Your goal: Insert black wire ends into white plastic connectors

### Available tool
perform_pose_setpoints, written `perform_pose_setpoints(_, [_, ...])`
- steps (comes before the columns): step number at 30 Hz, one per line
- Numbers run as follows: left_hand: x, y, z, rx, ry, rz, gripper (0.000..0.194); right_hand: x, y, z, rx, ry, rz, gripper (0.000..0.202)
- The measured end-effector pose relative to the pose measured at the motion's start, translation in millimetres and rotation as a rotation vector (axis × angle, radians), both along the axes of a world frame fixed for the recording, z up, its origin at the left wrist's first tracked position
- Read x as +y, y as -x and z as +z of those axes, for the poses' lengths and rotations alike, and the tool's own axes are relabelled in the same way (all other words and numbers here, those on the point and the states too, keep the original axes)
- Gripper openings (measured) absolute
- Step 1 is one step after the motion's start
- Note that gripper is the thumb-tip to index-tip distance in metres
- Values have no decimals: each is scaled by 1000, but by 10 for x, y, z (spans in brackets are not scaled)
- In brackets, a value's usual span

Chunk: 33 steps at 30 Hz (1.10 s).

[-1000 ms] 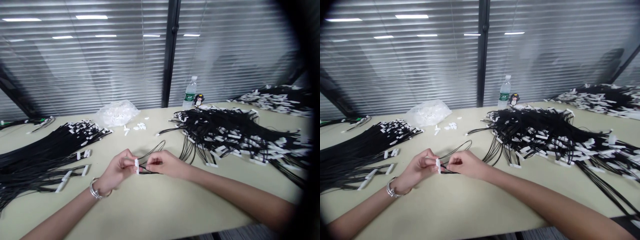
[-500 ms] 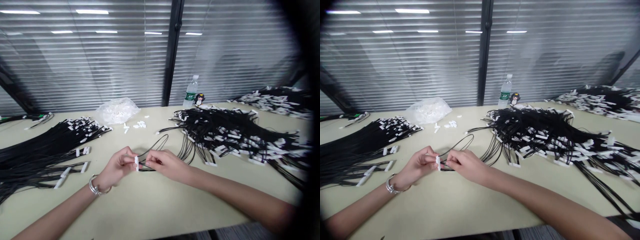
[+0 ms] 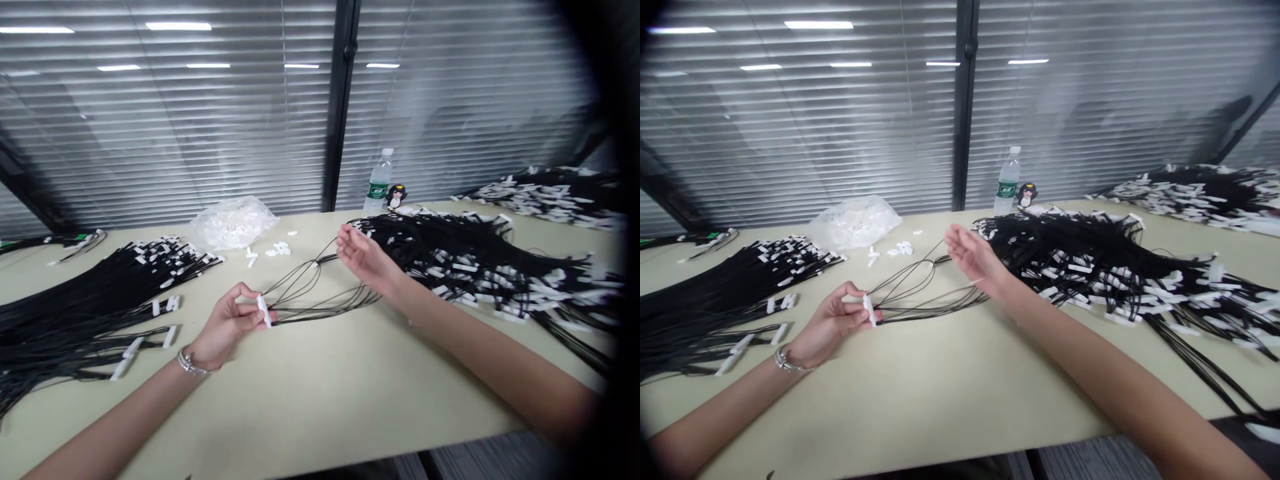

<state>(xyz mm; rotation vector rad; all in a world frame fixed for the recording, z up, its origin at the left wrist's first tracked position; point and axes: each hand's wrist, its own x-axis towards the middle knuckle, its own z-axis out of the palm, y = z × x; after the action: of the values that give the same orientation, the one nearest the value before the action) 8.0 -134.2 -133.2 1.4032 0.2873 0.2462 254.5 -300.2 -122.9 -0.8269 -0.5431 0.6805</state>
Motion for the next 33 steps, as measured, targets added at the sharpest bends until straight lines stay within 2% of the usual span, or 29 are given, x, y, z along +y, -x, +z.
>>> perform_pose_setpoints(5, [-6, -1, 15, 14, 13, 2, 27, -112, -556, -95, -7, -43, -216, 13])
perform_pose_setpoints(8, [-20, -1, 7, 9, -4, -6, 27, -149, -629, -68, -50, -40, -261, 10])
perform_pose_setpoints(10, [-31, 1, 7, -3, -16, -15, 26, -122, -526, -20, -100, -33, -244, 10])
perform_pose_setpoints(12, [-45, 5, 16, -15, -26, -25, 26, -69, -309, 30, -166, -17, -204, 19])
perform_pose_setpoints(15, [-77, 12, 36, -12, -30, -33, 25, 6, 171, 70, -282, 48, -108, 23])
perform_pose_setpoints(17, [-103, 18, 44, -6, -29, -53, 25, 30, 519, 61, -365, 107, -36, 15])
perform_pose_setpoints(18, [-116, 21, 46, -8, -27, -69, 25, 33, 680, 48, -436, 153, 20, 11])
perform_pose_setpoints(19, [-128, 23, 47, -10, -26, -88, 25, 30, 822, 31, -615, 230, 85, 8])
perform_pose_setpoints(21, [-148, 26, 51, -12, -25, -124, 24, 11, 1036, -3, -831, 355, 126, 9])
perform_pose_setpoints(25, [-174, 28, 70, 16, -20, -167, 23, -43, 1180, -33, -1024, 492, 31, 13])
perform_pose_setpoints(33, [-195, 18, 76, 51, 0, -183, 23, -66, 1138, -15, -1153, 495, -77, 10])
